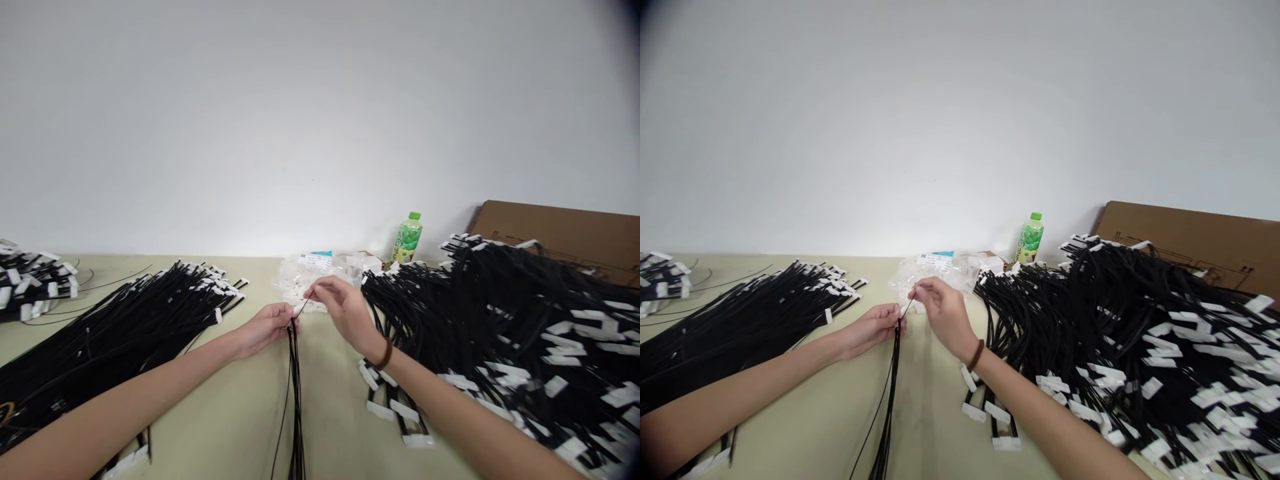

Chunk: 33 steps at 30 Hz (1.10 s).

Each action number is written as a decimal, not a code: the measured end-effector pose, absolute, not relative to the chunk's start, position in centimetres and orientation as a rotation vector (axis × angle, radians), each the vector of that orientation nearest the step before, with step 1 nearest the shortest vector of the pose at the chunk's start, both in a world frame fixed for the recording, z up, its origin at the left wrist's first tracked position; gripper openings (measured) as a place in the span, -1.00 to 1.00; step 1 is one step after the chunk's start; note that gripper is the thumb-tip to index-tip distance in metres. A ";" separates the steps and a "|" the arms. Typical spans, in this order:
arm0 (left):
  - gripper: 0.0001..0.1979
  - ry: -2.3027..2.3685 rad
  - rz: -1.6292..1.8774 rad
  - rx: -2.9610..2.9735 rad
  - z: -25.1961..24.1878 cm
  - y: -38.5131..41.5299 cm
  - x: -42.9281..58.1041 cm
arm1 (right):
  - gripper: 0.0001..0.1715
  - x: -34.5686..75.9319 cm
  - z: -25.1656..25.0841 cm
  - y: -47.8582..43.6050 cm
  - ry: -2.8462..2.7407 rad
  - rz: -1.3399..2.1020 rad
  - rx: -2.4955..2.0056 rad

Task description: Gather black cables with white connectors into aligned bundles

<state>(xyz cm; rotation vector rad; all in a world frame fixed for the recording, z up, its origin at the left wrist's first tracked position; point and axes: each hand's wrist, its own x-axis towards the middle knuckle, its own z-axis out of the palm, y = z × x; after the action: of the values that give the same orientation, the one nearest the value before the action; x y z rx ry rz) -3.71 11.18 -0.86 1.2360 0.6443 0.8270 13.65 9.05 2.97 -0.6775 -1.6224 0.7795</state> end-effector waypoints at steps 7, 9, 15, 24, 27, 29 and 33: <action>-0.69 0.716 0.830 1.233 -0.4 10.8 -3.6 | -0.69 16.8 6.8 10.0 -0.970 1.016 -0.659; -0.69 0.740 0.834 1.229 -0.3 10.6 -3.5 | -0.70 18.2 7.7 10.4 -0.882 0.897 -0.674; -0.69 0.725 0.859 1.227 -0.2 10.6 -3.5 | -0.72 20.2 8.6 10.5 -1.182 0.106 -0.817; -0.72 0.689 0.854 1.230 0.0 10.6 -3.6 | -0.90 16.9 6.3 9.7 -2.120 -0.087 -0.658; -0.72 0.682 0.858 1.242 0.2 10.5 -3.6 | -0.90 16.9 5.8 9.9 -2.177 -0.073 -0.632; -0.73 0.675 0.865 1.241 0.2 10.5 -3.5 | -0.88 17.0 5.6 10.0 -2.194 -0.093 -0.623; -0.74 0.649 0.895 1.220 -0.2 10.6 -3.6 | -0.87 16.8 4.9 9.9 -2.228 -0.151 -0.569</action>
<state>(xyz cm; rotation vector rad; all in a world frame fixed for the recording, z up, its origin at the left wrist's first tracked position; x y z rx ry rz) -3.59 10.62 -0.15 1.2202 0.6491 0.8948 16.75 9.87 4.95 -0.5692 -2.2277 -0.1509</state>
